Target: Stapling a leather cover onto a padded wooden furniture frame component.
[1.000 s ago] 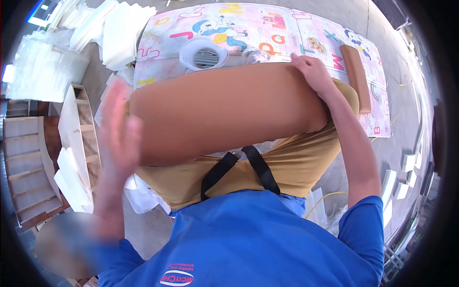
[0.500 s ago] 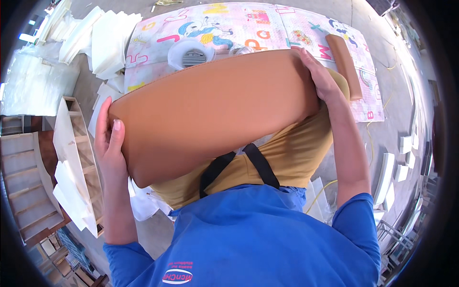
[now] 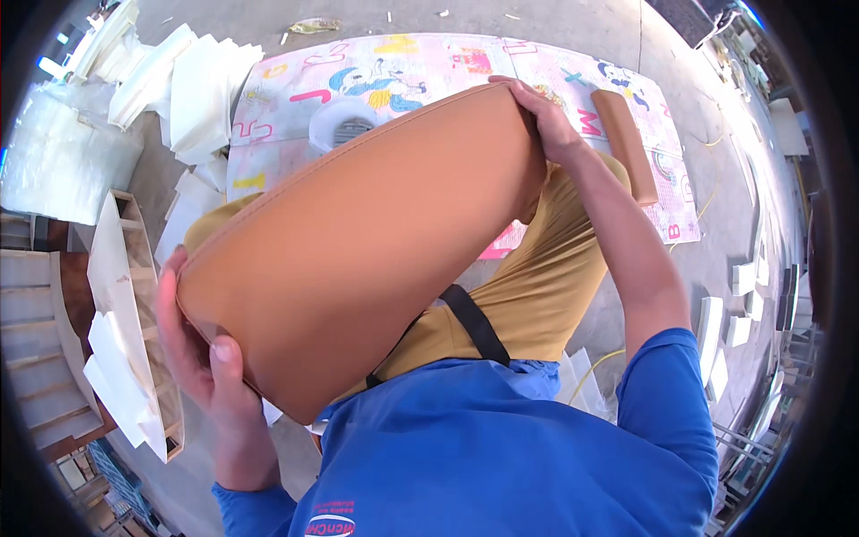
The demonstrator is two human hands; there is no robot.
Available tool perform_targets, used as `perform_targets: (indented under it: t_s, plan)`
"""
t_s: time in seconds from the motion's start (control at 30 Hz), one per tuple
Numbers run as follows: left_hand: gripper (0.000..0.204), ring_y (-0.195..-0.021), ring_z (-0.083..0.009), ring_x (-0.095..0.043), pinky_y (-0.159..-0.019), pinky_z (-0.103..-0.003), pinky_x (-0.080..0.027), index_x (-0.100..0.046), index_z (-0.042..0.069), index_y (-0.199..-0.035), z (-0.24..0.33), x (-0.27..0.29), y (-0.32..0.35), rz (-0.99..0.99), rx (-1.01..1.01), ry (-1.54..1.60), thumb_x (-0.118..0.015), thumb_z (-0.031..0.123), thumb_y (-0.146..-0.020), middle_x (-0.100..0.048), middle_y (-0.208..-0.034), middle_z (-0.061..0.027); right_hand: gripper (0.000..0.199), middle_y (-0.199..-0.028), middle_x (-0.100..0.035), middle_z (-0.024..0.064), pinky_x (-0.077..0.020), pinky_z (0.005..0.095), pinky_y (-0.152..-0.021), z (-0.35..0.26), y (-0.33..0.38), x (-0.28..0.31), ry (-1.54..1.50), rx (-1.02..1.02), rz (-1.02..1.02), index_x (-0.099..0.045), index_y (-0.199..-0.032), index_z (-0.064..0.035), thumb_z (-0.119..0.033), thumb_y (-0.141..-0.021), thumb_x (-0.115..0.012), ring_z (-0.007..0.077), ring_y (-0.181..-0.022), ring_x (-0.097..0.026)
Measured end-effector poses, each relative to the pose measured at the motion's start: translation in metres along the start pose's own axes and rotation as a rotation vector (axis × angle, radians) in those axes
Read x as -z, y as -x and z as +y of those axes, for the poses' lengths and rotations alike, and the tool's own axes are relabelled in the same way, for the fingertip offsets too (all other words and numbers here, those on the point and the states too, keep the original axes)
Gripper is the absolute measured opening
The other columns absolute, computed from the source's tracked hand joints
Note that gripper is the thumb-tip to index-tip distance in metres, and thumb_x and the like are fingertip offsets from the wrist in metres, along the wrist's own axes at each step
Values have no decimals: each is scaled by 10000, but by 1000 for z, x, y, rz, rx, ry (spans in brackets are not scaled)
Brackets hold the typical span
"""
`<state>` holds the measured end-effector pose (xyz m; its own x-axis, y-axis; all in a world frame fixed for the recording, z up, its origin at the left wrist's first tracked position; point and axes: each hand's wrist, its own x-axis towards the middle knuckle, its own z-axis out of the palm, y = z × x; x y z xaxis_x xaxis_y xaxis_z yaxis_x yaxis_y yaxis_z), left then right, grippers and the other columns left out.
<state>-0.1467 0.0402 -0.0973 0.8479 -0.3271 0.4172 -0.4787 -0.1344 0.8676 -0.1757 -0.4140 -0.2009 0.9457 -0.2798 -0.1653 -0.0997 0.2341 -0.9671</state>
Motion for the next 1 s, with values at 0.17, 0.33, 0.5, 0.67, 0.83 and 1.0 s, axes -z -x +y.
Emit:
perform_targets:
  t_s: [0.17,0.33,0.5,0.67,0.83,1.0]
  plan:
    - [683,-1380,-332,-396,-1140,-458,-320,-321,8,-1487,0,-9,6,52,-41,-4,-558,379,-964,-331,-1526,-225,511,-1315,-578,94,-395,354,-1061,-17,-23,-5,105,52,13,-506,-1388,-53,-409,-1023,-480,199,-1221,-524]
    - [589,-1358,-312,-427,-1115,-441,-354,-316,14,-1496,-9,-16,9,121,-55,52,-478,265,-989,-376,-1507,-209,505,-1309,-583,95,-404,355,-1055,-61,-32,-7,182,38,-15,-527,-1369,-62,-421,-1018,-479,200,-1209,-532]
    - [543,-1318,-287,-456,-1095,-408,-377,-364,-6,-1454,-6,-32,0,183,235,302,-501,252,-996,-442,-1439,-200,530,-1307,-588,106,-451,341,-1009,-93,-27,7,503,-125,49,-531,-1362,-42,-441,-1021,-451,188,-1164,-568]
    - [533,-1290,-256,-494,-1098,-389,-379,-354,-20,-1464,5,-30,-16,140,468,591,-413,294,-1036,-496,-1400,-169,576,-1342,-579,152,-422,373,-1048,-105,-25,9,681,-381,-14,-570,-1312,-5,-480,-1022,-422,227,-1204,-562]
    - [661,-1360,-260,-432,-1133,-393,-340,-288,-11,-1512,-3,-10,-15,10,410,783,-330,464,-1054,-436,-1472,-159,601,-1294,-618,132,-458,342,-995,-139,-14,7,924,-468,-33,-570,-1324,1,-495,-1029,-403,183,-1140,-602]
    - [764,-1409,-248,-366,-1154,-381,-306,-255,-15,-1523,-32,5,-19,-245,363,700,-255,574,-1038,-366,-1528,-152,610,-1384,-558,150,-437,351,-1035,-116,-27,19,1041,-579,-169,-572,-1329,8,-498,-1001,-476,204,-1234,-558]
